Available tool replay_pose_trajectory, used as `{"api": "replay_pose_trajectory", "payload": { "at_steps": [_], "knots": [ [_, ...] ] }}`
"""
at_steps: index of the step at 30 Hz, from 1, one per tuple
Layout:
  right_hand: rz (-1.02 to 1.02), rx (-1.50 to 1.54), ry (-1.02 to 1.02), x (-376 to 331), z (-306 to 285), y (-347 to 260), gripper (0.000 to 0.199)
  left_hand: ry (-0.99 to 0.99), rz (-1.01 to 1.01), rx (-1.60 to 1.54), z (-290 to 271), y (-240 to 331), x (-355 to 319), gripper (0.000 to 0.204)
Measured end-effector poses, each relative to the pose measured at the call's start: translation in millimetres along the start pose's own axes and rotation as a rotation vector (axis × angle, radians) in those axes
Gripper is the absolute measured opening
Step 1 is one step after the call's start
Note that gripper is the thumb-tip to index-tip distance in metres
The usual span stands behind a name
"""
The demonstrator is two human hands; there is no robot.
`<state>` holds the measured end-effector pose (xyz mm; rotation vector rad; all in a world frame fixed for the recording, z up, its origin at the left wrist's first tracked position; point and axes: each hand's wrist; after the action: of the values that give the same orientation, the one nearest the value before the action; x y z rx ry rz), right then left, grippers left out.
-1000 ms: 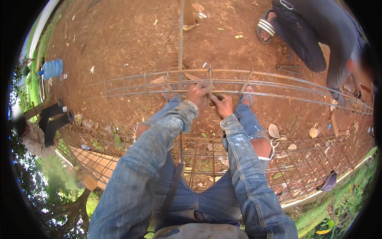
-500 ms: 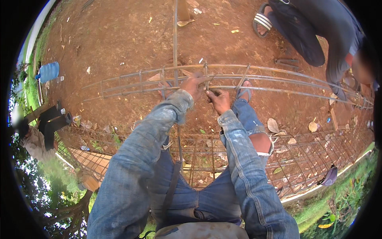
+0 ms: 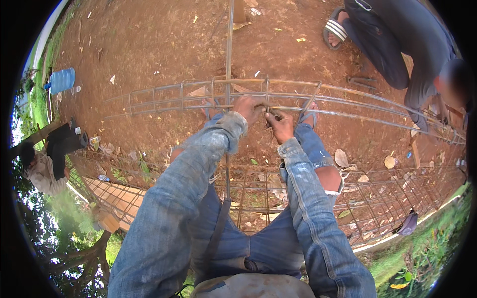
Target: The person sits on the ground and uses pliers to twist wire ties around the intersections of a metal mesh grid. They repeatedly pick up wire ties, position them at grid junctions, and twist them to secure the structure.
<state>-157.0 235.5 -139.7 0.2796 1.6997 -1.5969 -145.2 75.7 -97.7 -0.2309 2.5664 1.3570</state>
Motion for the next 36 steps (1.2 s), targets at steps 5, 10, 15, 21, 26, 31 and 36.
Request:
{"api": "replay_pose_trajectory", "payload": {
  "at_steps": [5,10,15,21,26,31,36],
  "knots": [
    [-0.015,0.006,0.032,0.9,1.6,0.1,0.022,-0.001,-0.083,-0.334,8.8,-7.8,-0.9,0.021],
    [0.052,0.016,-0.051,1.0,-6.0,1.0,0.025,-0.029,-0.072,-0.296,8.0,-12.7,2.3,0.020],
    [0.130,0.085,-0.186,11.5,-14.3,17.5,0.029,-0.116,-0.076,-0.174,1.3,-7.9,8.8,0.019],
    [0.187,0.173,-0.367,11.0,-15.8,16.6,0.029,-0.142,-0.192,-0.346,-0.9,-9.0,6.2,0.017],
    [0.090,-0.129,-0.367,11.4,-18.6,-0.2,0.025,-0.104,-0.216,-0.392,6.7,-16.4,3.2,0.017],
    [-0.042,-0.312,-0.291,10.6,-22.8,-1.8,0.021,-0.111,-0.210,-0.286,2.9,-6.6,7.6,0.017],
    [-0.099,-0.346,-0.144,4.8,-12.4,-1.0,0.022,-0.084,-0.125,-0.225,3.5,-7.0,4.3,0.018]
  ]
}}
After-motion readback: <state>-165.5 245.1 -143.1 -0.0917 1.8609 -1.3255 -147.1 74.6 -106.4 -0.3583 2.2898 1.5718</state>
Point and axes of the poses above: each hand's wrist, its own x-axis towards the middle knuckle, its own z-axis out of the palm, y = z × x, and after that the axes turned 4 degrees about z, right-handed
